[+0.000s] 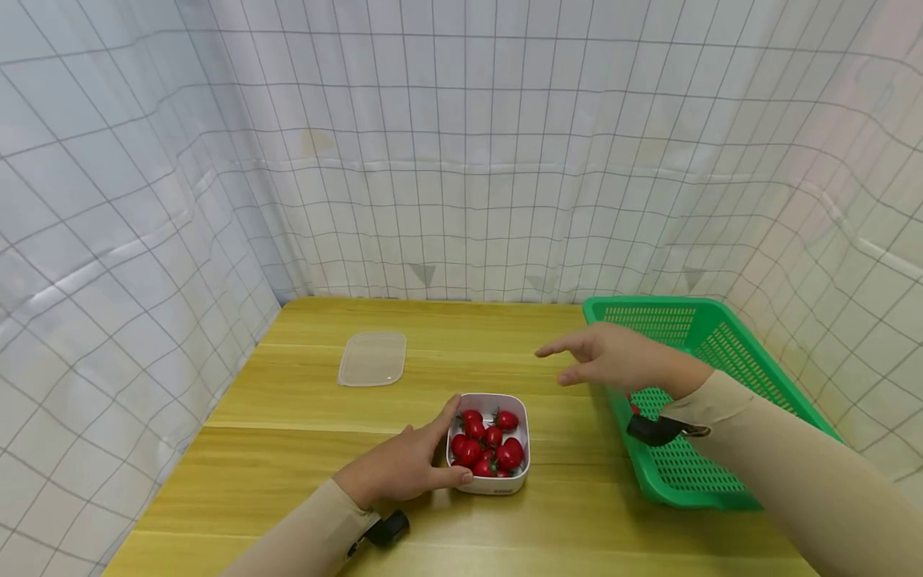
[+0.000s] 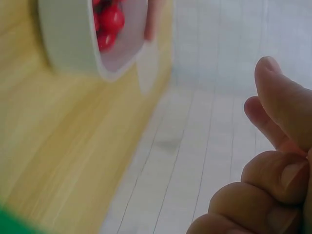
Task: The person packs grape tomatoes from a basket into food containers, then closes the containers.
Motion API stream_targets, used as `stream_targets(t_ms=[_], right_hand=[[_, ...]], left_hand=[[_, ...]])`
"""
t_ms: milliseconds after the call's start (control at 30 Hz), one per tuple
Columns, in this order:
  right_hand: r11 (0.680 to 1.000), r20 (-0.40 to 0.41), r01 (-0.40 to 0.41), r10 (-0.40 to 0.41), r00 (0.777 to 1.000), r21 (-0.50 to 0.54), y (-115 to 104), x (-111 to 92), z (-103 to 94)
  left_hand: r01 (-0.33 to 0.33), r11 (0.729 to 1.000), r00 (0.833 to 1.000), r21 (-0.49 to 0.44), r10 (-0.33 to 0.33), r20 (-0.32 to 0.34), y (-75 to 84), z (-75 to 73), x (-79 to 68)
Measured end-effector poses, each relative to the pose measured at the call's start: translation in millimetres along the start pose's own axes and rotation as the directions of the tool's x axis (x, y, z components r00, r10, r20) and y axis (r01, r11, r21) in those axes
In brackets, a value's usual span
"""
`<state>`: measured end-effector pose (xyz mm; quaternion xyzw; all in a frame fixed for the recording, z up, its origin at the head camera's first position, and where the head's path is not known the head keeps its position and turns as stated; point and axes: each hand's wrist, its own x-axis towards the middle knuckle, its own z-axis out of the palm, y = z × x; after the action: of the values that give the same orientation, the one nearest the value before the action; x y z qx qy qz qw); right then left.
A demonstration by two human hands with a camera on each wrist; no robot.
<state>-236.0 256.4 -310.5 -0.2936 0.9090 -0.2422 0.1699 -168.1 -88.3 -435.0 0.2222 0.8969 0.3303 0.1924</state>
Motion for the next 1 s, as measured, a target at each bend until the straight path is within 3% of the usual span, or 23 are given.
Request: stream_targets(t_ms=[233, 467, 733, 1000], right_hand=[[0.993, -0.057, -0.121, 0.121, 0.991, -0.005, 73, -26, -23.2], [0.987, 0.053, -0.156, 0.153, 0.987, 0.047, 127, -47, -18.3], [0.984, 0.202, -0.138, 0.113, 0.973, 0.113, 145, -58, 1.3], [0.985, 0.251, -0.136, 0.105, 0.962, 0.106, 149, -60, 10.4]], left_hand=[[0.008, 1.0, 1.0, 0.012, -0.008, -0.004, 2.3, -1.1, -2.3], [0.018, 1.0, 1.0, 0.005, -0.018, -0.002, 4.0, -0.5, -1.9], [0.02, 1.0, 1.0, 0.0, -0.02, -0.007, 5.0, -0.1, -1.8], [0.039, 0.999, 0.999, 0.008, -0.038, -0.005, 5.3, 0.4, -0.7]])
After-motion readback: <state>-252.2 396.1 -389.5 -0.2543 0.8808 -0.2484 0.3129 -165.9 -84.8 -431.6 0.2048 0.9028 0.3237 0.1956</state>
